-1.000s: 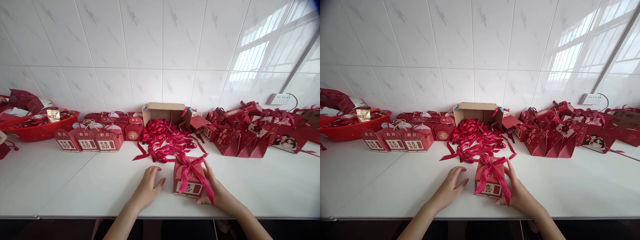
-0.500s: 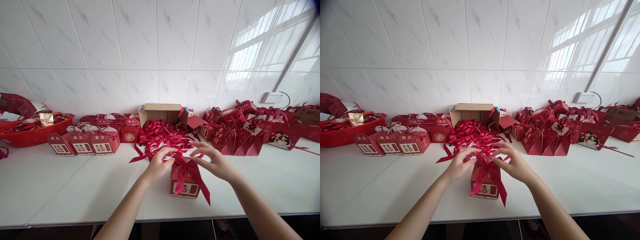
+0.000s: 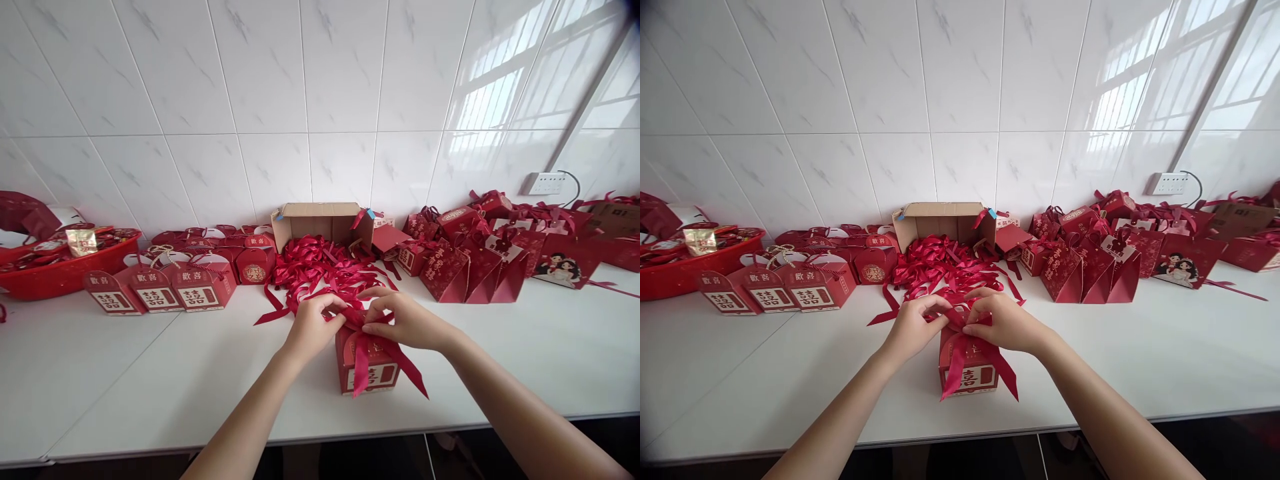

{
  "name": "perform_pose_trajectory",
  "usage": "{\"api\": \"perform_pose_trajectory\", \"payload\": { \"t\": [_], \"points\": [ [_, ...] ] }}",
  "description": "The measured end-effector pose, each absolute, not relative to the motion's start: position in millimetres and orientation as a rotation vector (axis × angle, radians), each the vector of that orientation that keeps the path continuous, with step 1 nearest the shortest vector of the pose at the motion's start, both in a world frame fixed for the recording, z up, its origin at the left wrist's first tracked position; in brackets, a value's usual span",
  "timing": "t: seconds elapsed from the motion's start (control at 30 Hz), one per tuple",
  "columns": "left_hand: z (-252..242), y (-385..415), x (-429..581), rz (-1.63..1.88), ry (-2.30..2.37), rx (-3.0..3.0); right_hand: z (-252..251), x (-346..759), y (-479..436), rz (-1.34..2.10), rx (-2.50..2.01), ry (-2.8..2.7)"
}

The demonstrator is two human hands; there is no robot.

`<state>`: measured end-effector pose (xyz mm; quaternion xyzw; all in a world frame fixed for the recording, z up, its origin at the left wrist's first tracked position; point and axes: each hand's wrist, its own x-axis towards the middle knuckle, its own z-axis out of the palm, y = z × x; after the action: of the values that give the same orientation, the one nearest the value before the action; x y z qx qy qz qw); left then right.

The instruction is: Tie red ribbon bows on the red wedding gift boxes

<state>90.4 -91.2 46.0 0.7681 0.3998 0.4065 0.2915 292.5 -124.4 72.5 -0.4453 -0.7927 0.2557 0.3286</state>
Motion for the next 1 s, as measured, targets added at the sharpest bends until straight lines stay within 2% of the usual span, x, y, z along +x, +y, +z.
{"api": "perform_pose_trajectory", "payload": {
  "t": [0.4, 0.6, 0.87, 1.0],
  "points": [
    [35.7, -91.4, 89.8, 1.260, 1.126, 2.299, 72.7, 290.6, -119.1, 0.702, -1.200, -2.132],
    [30.5, -95.6, 90.9, 1.304, 1.109, 2.204, 72.5, 291.7, -121.0, 0.730, -1.161, -2.113],
    [25.4, -103.1, 86.3, 1.209, 0.996, 1.897, 54.8, 329.9, -127.3, 1.074, -1.126, -1.721],
    [14.8, -109.6, 80.3, 1.199, 0.904, 1.756, 26.1, 351.5, -130.4, 1.229, -0.955, -1.869]
  ]
}}
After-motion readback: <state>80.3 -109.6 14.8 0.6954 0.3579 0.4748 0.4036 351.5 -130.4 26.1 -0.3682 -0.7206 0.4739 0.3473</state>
